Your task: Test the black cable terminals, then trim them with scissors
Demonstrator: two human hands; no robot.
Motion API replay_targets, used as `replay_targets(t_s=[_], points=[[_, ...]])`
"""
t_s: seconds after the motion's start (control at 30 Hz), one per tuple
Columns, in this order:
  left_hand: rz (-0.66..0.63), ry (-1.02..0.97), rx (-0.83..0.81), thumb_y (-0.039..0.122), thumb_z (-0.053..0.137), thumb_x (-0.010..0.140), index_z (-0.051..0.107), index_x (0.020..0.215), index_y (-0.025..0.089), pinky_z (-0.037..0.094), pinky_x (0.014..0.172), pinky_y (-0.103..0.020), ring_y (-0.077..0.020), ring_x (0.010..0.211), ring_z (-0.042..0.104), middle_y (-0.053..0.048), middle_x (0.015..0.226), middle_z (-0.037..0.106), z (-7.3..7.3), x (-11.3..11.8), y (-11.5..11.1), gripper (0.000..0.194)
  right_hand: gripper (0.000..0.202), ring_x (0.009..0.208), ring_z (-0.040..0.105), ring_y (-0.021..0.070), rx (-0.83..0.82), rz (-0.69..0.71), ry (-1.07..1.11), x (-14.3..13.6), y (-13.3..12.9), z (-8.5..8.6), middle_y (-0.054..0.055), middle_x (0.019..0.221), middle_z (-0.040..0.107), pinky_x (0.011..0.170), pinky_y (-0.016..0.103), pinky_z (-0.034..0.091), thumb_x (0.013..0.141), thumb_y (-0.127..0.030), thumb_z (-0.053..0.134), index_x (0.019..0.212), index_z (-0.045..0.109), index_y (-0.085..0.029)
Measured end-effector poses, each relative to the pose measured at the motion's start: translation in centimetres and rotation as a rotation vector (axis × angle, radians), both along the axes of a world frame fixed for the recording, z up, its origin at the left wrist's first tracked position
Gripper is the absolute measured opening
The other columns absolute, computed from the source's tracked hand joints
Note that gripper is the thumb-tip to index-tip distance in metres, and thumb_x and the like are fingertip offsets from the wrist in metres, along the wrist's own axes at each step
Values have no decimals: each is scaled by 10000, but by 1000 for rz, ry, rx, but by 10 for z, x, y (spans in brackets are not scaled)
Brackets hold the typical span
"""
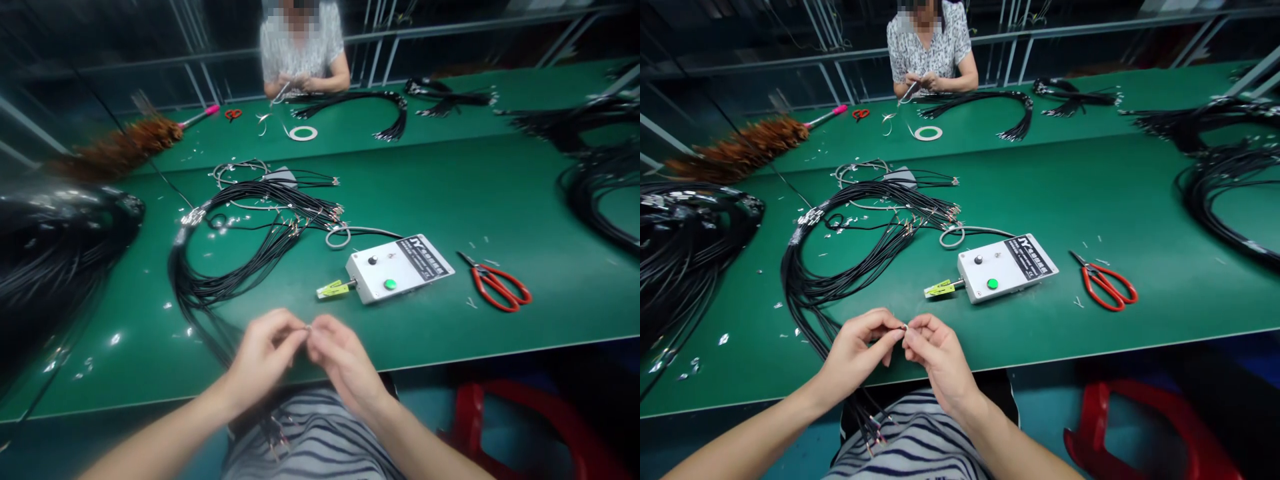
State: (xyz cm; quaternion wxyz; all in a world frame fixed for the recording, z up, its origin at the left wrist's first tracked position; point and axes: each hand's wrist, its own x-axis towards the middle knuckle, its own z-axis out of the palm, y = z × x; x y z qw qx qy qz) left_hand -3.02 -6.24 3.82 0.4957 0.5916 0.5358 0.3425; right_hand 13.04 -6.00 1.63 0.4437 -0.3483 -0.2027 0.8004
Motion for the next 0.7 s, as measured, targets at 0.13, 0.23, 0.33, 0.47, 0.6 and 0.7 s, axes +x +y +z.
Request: replay_targets(t_s=[0.13, 0.23, 0.33, 0.47, 0.6, 0.7], points=[[44, -59, -44, 283, 595, 901, 642, 811, 149, 440, 484, -196, -70, 511, 547, 13, 724, 566, 0, 3, -1, 169, 189, 635, 534, 73, -21, -49, 0, 3, -1, -5, -9, 728, 623, 608, 186, 414, 826, -342, 711, 905, 673, -174], [53, -65, -54, 285, 600, 897, 643, 809, 144, 442, 481, -195, -70, 511, 549, 12, 720, 568, 1, 3, 0, 172, 207, 648, 543, 82, 11, -30, -25, 6, 1, -2, 5, 751, 636, 616, 200, 416, 835, -365, 693, 892, 686, -166], [51, -71, -56, 286, 600, 898, 640, 810, 144, 440, 483, -196, -71, 518, 548, 10, 722, 576, 1, 3, 0, 172, 204, 620, 522, 76, 44, -27, -95, 3, 1, 2, -7, 709, 625, 601, 198, 398, 778, -355, 748, 824, 691, -165], [77, -108, -79, 295, 605, 898, 615, 806, 151, 414, 475, -187, -65, 513, 522, 20, 692, 568, 0, 4, -1, 172, 189, 565, 479, 66, 90, -77, -208, -6, 1, 3, -33, 642, 588, 574, 201, 376, 727, -325, 791, 783, 698, -169], [64, -176, -72, 256, 589, 911, 611, 928, 172, 459, 573, -188, -87, 649, 579, -6, 809, 611, 4, 6, 0, 89, 181, 543, 467, 70, 119, -54, -246, -10, 3, 1, -45, 587, 554, 566, 208, 367, 768, -337, 750, 775, 687, -167], [-1, -220, -24, 234, 594, 905, 639, 1046, 191, 502, 745, -231, -136, 868, 615, -45, 993, 595, 5, 10, 3, 154, 178, 550, 478, 77, 139, -25, -283, -8, 5, 0, -30, 619, 579, 552, 212, 358, 788, -331, 719, 802, 687, -157]])
